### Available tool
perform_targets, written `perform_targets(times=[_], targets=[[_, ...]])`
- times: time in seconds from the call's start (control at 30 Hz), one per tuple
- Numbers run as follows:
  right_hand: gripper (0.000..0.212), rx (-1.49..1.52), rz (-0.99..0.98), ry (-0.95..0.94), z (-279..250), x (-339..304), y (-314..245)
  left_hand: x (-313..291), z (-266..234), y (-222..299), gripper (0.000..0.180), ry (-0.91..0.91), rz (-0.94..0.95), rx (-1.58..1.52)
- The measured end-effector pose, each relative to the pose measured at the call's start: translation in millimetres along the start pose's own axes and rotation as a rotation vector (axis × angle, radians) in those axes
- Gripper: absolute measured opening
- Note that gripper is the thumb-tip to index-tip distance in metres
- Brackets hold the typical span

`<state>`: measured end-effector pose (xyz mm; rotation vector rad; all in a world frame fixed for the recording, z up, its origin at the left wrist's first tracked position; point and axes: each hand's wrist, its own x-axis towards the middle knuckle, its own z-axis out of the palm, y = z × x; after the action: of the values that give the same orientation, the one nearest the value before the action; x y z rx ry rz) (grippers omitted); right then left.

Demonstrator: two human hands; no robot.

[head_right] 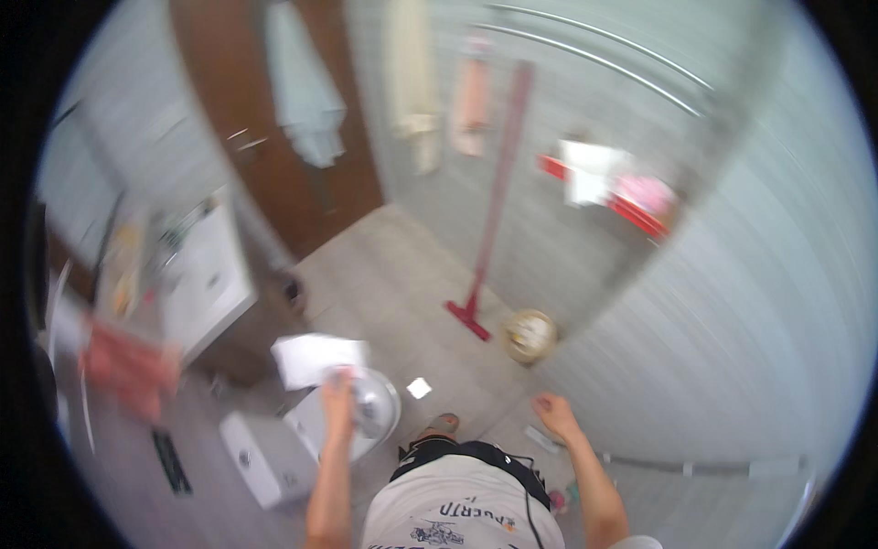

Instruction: The person cleans a bathroom window and sill using a cloth and a handheld showerhead. They wipe the glass and frame, rinse the area with water, and dry the surfaces with a cloth and paper towel.

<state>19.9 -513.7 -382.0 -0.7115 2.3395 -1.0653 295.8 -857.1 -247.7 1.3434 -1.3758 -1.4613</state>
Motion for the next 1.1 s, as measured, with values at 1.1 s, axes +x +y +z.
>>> perform_targets(times=[1.1], targets=[[0.075,1.856,0.023,1.726,79.3,-478.2,-100.4,-483.0,135.3,-56.2,0.029,-2.746,0.31,0.572]])
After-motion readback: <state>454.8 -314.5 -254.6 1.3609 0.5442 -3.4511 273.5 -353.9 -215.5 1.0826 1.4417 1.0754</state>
